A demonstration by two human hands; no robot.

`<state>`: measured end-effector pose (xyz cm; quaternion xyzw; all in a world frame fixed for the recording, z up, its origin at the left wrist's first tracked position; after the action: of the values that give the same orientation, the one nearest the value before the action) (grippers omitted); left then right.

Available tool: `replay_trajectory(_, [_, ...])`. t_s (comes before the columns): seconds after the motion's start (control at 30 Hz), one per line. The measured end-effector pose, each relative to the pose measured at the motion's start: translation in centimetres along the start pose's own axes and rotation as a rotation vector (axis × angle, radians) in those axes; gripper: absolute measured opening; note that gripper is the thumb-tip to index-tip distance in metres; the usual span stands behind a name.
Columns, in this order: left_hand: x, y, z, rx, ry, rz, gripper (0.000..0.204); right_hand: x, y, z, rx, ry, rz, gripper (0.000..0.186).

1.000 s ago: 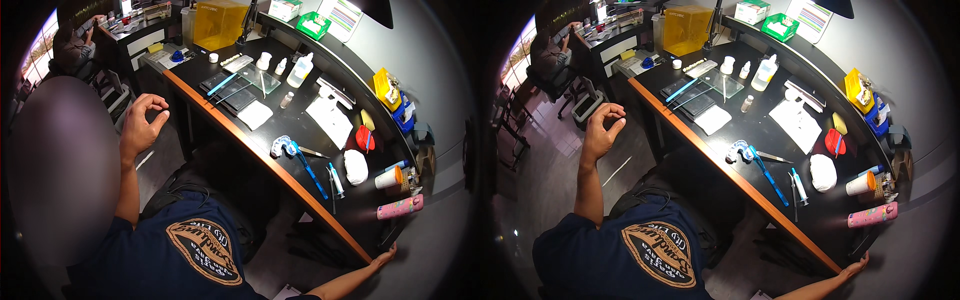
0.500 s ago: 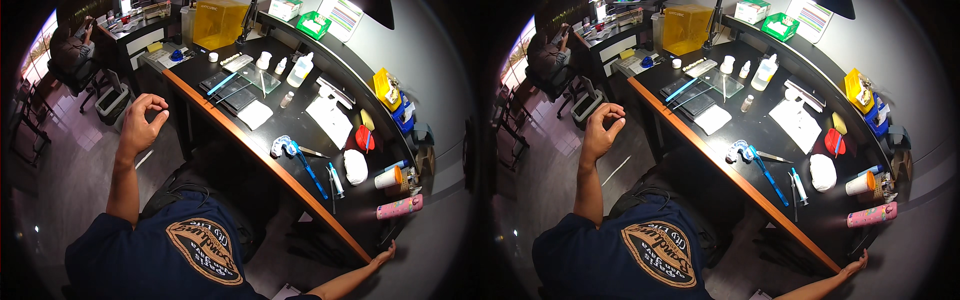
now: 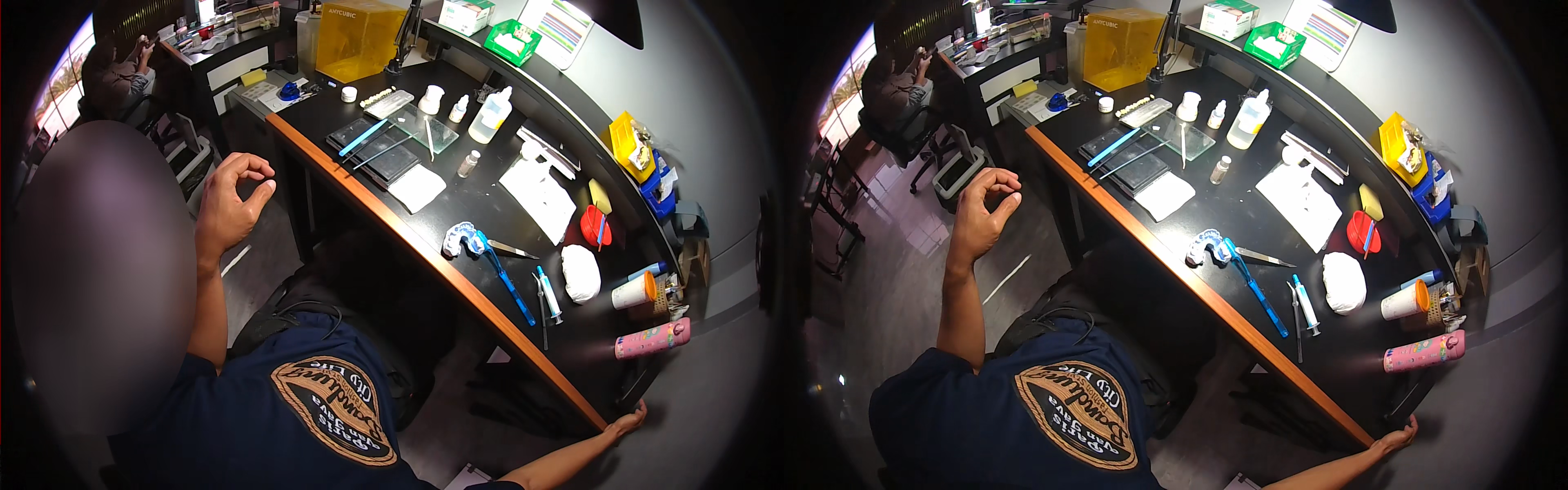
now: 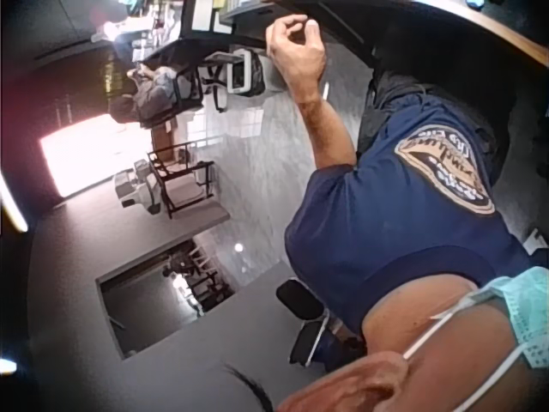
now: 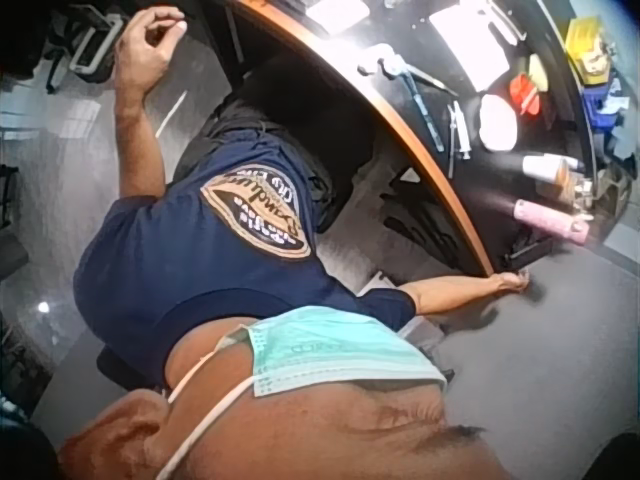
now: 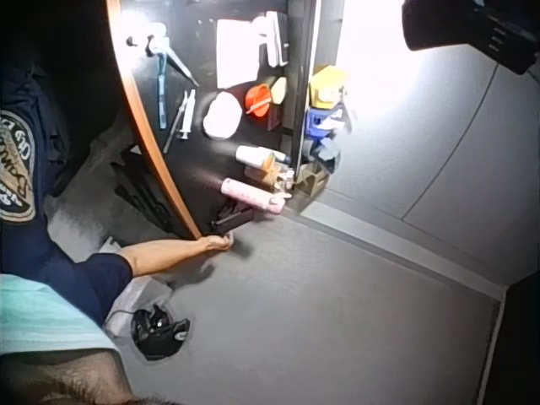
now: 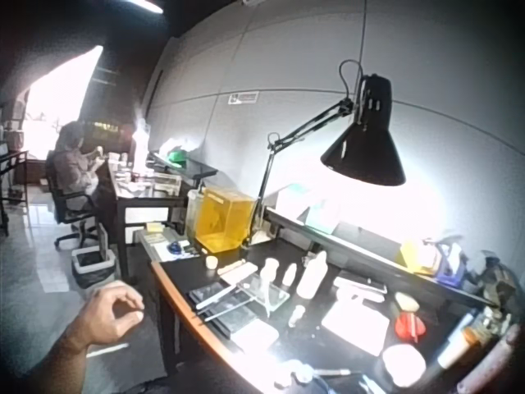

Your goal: The person cleans a dental cast using a toothbrush and a metal carving tool to scrape and brush material away, then sets the tools down on the desk and holds the cast.

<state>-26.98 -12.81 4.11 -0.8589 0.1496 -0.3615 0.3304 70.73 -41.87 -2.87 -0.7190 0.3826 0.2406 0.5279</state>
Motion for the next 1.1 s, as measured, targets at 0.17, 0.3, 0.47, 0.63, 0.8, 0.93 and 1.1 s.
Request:
replay_trajectory(0.17, [0.0, 0.1, 0.0, -0.017, -0.023, -0.001, 0.012, -0.9, 2.2, -0.4, 0.170, -0.024, 0.303, 0.041])
replay_trajectory(0.3, [-0.3, 0.0, 0.0, -0.023, -0.005, -0.009, 0.012, 0.8, 1.8, -1.9, 0.168, -0.005, 0.461, 0.036])
replay_trajectory(0.47, [-0.1, 0.2, -0.2, -0.021, -0.014, -0.023, 0.012, -0.5, 2.3, -0.9, 0.167, 0.042, 0.275, 0.039])
replay_trajectory(0.63, [-0.3, 0.2, 0.0, -0.022, -0.003, -0.026, 0.011, -0.1, 1.2, -1.2, 0.159, 0.171, 0.124, 0.041])
replay_trajectory(0.8, [-0.1, 0.3, 0.0, -0.020, -0.009, -0.041, 0.010, -0.6, 1.7, -0.7, 0.169, 0.140, 0.146, 0.043])
replay_trajectory(0.93, [-0.1, 0.3, -0.1, -0.028, -0.022, -0.040, 0.010, -1.7, 2.2, -0.5, 0.154, 0.193, 0.116, 0.045])
replay_trajectory(1.1, [-0.2, 0.2, 0.0, -0.023, -0.006, -0.045, 0.010, -0.9, 1.5, -0.7, 0.085, 0.102, 0.192, 0.045])
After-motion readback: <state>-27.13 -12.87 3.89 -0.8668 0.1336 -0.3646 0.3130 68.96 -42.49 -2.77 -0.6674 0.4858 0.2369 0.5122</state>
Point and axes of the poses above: each hand's wrist, its own y-axis away from the middle knuckle, its own z-axis out of the palm, x = y × z, the point moved 7 cm from there along -y, towards the middle knuckle, and after that the axes turned 11 degrees about z, right-handed, at the moved point
